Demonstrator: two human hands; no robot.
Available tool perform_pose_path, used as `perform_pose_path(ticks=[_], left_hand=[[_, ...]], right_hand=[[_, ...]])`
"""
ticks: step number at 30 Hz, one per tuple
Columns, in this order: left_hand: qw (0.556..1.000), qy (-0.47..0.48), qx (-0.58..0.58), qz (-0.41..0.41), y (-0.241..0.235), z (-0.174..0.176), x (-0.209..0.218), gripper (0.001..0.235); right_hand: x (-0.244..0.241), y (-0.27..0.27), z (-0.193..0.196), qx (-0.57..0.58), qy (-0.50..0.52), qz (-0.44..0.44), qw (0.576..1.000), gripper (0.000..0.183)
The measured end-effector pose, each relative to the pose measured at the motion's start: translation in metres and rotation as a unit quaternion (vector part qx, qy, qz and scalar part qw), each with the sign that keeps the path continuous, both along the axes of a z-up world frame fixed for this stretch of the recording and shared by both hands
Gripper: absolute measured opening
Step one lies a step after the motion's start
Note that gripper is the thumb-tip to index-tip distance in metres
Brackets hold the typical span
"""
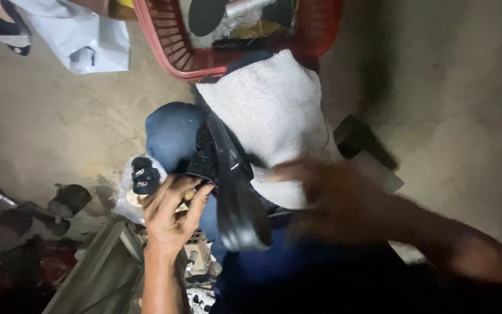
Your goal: The person sits on the floor and sews a black shoe placed on their lap using a needle and thread. They repeatedly push the needle through the shoe's sole and pull the thread to stitch it.
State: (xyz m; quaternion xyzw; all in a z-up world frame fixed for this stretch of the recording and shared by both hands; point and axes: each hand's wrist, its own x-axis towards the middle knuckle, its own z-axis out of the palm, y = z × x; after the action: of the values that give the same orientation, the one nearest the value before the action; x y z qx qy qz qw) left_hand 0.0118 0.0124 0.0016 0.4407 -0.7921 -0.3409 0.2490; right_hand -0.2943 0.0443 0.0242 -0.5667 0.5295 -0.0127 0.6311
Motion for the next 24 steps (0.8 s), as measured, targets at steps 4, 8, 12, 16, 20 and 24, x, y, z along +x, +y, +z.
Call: perform_pose_path(ticks=[4,8,12,16,20,24], left_hand=[[0.998,0.015,0.012,0.058,0.02,-0.005,0.011,0.01],[0.999,-0.001,0.034,0.038,0.016,-0.001,0.001,0.011],[0.995,-0.06,0.083,0.008,0.011,0.005,-0.005,0.012],[0.991,-0.076,0.114,0.009,0.007,0.01,-0.004,0.018],[0.989,-0.067,0.129,-0.017,0.004,0.005,-0.005,0.02],[0.993,-0.099,0.036,-0.055,0.0,0.008,-0.01,0.015]], right_hand=[[-0.057,0.008,-0.039,-0.394,0.274,-0.125,0.868,0.017],[-0.017,-0.02,-0.027,-0.57,0.163,-0.082,0.801,0.018],[0.031,-0.02,-0.005,-0.591,0.137,0.026,0.794,0.013],[0.024,-0.006,0.0,-0.479,-0.028,-0.016,0.877,0.007],[0.007,-0.013,0.022,-0.156,-0.222,-0.091,0.958,0.028],[0.03,-0.007,-0.012,-0.303,-0.049,-0.071,0.949,0.024]])
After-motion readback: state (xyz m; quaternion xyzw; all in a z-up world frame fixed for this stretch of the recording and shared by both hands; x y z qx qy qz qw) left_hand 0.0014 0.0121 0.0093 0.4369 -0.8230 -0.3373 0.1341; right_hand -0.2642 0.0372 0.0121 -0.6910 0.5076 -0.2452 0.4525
